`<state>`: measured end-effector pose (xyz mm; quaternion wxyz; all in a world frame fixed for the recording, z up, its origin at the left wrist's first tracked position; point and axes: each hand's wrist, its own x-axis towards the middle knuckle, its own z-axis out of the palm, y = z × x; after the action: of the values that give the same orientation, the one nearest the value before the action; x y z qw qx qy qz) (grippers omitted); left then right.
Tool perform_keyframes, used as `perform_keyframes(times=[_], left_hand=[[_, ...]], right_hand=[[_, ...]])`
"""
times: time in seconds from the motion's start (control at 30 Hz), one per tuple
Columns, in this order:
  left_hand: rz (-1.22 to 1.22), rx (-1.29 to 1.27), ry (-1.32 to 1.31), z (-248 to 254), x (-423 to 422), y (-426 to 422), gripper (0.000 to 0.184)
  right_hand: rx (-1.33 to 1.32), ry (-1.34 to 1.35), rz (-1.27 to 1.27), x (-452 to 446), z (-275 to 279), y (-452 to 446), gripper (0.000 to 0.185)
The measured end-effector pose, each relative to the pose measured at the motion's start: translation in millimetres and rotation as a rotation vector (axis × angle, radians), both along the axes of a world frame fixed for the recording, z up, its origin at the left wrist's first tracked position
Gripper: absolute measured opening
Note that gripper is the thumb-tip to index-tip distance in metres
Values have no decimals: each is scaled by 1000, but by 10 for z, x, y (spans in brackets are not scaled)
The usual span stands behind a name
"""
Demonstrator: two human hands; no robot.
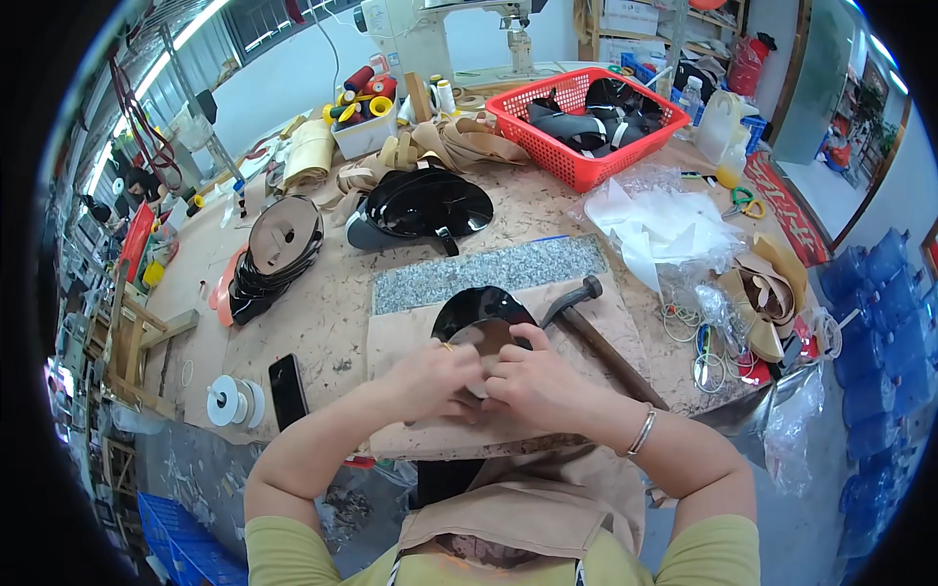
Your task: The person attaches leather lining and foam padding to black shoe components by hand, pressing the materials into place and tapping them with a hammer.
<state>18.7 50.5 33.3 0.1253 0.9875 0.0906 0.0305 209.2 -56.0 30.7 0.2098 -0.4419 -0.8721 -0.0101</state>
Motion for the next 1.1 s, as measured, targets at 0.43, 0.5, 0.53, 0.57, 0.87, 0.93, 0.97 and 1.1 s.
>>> perform_keyframes(times=[0.43, 0.5, 0.53, 0.57, 0.87, 0.93, 0.97, 1.1], left_hand=[[-9, -385, -96, -53, 18, 155, 11], [-39, -344, -125, -103, 3, 111, 12], [-30, -345, -183, -148, 0, 96, 11], [-23, -346, -241, -177, -5, 84, 11], [-16, -285, -413, -300, -117, -60, 10], [16, -162, -427, -315, -148, -154, 10], [52, -44, -433, -301, -159, -189, 10], [20, 221, -305, -25, -209, -140, 6]], right_hand=[[34, 1, -5, 94, -35, -128, 19], [44, -5, -6, 80, -56, -138, 19], [42, 22, -48, 71, -56, -153, 18], [41, 49, -92, 62, -60, -167, 17], [104, 148, -112, 1, -244, -213, 16], [146, 115, -116, -15, -272, -215, 16], [182, 91, -119, -26, -286, -202, 15], [216, 123, -40, -47, -297, -55, 14]])
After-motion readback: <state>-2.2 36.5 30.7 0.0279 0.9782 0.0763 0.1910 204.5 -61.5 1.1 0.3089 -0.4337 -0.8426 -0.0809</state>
